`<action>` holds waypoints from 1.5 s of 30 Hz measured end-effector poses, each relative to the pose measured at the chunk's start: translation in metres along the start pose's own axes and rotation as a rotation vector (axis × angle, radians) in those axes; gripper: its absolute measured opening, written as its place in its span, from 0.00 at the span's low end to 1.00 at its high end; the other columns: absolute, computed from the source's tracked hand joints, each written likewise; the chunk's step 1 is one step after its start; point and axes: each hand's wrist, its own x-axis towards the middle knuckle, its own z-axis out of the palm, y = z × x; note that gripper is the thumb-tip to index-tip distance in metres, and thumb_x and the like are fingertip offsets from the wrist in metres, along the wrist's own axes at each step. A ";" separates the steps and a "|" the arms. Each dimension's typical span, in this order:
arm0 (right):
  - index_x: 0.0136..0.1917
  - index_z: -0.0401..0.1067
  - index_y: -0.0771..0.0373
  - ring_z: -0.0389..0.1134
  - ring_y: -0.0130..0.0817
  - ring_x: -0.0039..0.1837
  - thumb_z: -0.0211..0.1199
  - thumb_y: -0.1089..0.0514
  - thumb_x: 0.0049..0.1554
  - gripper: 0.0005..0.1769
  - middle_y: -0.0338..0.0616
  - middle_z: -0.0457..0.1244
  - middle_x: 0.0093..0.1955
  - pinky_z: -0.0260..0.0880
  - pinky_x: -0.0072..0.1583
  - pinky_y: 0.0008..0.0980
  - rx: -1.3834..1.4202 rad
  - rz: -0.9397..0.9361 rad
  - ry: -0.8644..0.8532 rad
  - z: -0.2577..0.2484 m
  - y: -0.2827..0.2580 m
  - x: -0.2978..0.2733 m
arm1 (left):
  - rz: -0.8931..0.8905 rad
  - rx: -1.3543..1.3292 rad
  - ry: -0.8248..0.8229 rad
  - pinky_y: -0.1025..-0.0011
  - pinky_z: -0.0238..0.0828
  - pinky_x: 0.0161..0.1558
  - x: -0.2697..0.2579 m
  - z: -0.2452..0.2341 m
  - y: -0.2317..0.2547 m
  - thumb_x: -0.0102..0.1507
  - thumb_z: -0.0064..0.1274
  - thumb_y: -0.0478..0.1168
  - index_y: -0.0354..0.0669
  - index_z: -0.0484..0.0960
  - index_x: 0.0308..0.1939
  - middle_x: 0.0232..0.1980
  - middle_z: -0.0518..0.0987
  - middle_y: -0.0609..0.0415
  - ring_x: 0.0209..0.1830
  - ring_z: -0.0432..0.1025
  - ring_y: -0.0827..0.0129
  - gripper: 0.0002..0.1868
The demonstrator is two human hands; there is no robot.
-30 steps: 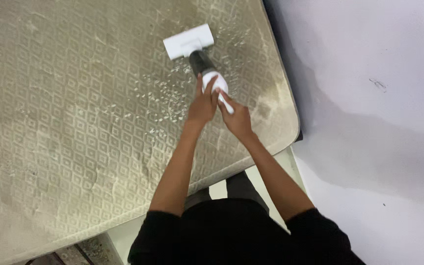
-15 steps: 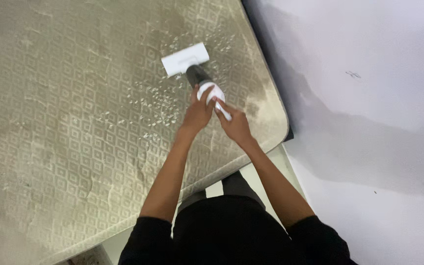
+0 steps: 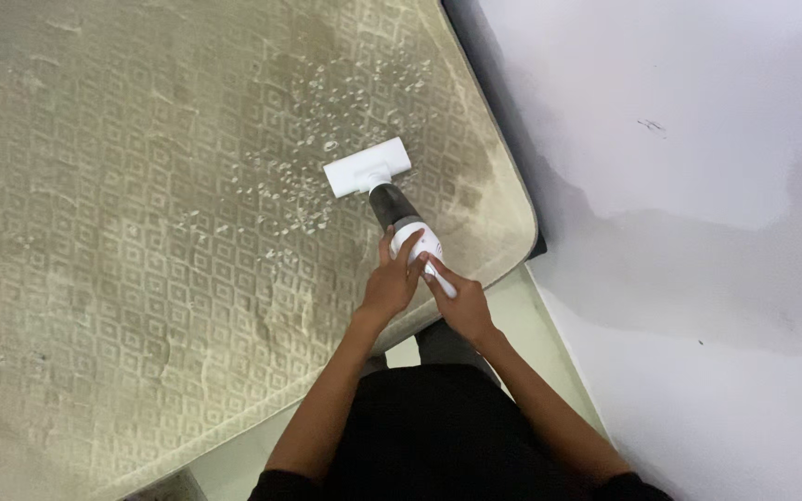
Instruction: The person cleans a mattress by moving a handheld vacuum cleaner across its surface.
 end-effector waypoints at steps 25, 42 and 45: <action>0.70 0.72 0.52 0.73 0.35 0.63 0.64 0.50 0.62 0.24 0.57 0.70 0.62 0.71 0.61 0.32 0.048 0.019 0.021 0.006 0.021 -0.040 | 0.067 0.041 -0.072 0.50 0.78 0.44 -0.023 0.031 -0.023 0.71 0.35 0.60 0.68 0.55 0.78 0.84 0.37 0.35 0.51 0.78 0.40 0.30; 0.71 0.72 0.51 0.76 0.46 0.51 0.63 0.48 0.62 0.24 0.59 0.71 0.54 0.73 0.51 0.38 -0.019 -0.072 0.083 0.034 0.020 0.000 | 0.178 0.153 0.015 0.49 0.77 0.49 0.036 0.027 -0.068 0.73 0.35 0.61 0.71 0.52 0.79 0.84 0.38 0.35 0.58 0.75 0.37 0.30; 0.71 0.72 0.46 0.76 0.49 0.44 0.63 0.45 0.61 0.25 0.58 0.72 0.49 0.72 0.49 0.40 -0.089 0.052 0.019 0.022 0.020 0.004 | 0.113 0.126 -0.002 0.48 0.75 0.51 0.044 0.034 -0.068 0.72 0.33 0.61 0.72 0.51 0.79 0.84 0.38 0.36 0.60 0.73 0.37 0.30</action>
